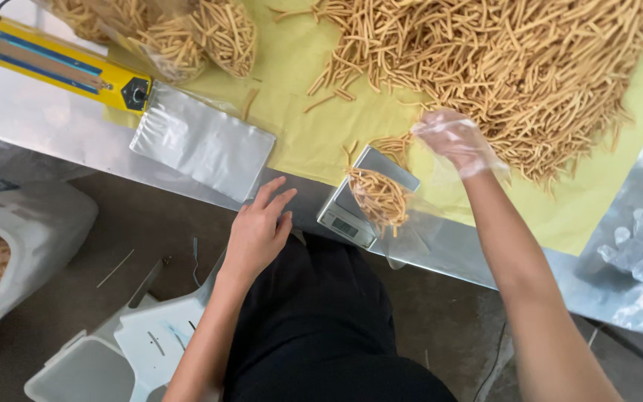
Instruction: The person scoops thin, stick-shaped snack items from a large pile on a yellow mat into clear plastic bags. They place each filled bag onto a digital scale to check the weight, then move the sealed bag to a stack of completed packages. The process repeats continuously.
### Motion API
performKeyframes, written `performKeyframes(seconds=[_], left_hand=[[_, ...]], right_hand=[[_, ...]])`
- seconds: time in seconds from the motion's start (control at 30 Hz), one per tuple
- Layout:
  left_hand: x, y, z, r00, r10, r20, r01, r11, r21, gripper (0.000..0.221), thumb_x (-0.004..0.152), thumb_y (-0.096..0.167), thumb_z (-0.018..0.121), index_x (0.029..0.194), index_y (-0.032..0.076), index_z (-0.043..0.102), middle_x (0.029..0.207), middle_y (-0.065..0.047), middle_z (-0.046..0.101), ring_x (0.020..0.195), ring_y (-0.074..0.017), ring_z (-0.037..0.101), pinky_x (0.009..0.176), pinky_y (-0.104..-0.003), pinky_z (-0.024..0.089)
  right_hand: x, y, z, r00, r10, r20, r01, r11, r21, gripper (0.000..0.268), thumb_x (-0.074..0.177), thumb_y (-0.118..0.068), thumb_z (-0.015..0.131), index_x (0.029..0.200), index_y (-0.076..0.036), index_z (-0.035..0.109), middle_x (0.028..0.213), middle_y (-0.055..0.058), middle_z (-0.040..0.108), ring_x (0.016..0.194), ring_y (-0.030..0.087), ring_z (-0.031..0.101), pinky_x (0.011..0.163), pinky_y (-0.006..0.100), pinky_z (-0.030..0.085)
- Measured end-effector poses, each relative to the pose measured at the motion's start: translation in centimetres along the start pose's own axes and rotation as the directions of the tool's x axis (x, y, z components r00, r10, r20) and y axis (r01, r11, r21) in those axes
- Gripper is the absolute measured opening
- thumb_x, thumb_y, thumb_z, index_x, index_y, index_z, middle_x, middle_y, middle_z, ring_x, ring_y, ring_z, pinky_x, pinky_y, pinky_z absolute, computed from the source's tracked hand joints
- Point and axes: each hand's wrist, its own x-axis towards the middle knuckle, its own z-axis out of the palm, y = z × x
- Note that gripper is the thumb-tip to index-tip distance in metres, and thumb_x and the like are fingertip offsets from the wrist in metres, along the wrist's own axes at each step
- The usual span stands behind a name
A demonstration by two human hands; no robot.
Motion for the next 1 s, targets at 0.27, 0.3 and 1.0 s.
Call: performKeyframes(seconds=[0.27,0.3,1.0], left_hand=[[2.8,1.4,1.2,0.966,0.247,0.075,-0.247,0.969,0.000,0.039,0.086,0.009,0.068,0.125,0.010,0.067,0.141,-0.009,0.059,0.100,-0.0305,0.069,0.083,-0.046,0.053],[3.3,1.7,1.3,0.959,0.268,0.089,-0.269,0.963,-0.004,0.039,0.086,0.009,0.069,0.125,0.010,0.067,0.141,-0.009,0.059,0.099,-0.0303,0.069,0.084,-0.046,0.053],[6.1,8.9,3.9,0.745,0.655,0.125,-0.636,0.755,-0.159,0.036,0.083,0.010,0.069,0.119,0.012,0.071,0.140,-0.010,0.059,0.106,-0.0331,0.069,0.091,-0.046,0.053]], right_hand=[[-14.9,-7.1,-7.8,0.743,0.651,-0.154,-0.376,0.597,0.709,0.024,0.098,-0.018,0.077,0.094,-0.002,0.060,0.087,0.002,0.060,0.077,0.010,0.054,0.064,0.029,0.047],[-17.3,-9.4,-9.4,0.766,0.555,-0.324,-0.362,0.789,0.497,0.018,0.099,-0.015,0.079,0.097,-0.003,0.065,0.093,0.004,0.065,0.084,0.012,0.057,0.071,0.031,0.049],[-21.3,-14.1,-7.0,0.395,0.918,0.021,-0.286,0.101,0.953,0.028,0.094,-0.015,0.077,0.117,-0.005,0.064,0.102,0.008,0.070,0.081,0.009,0.065,0.065,0.023,0.054]])
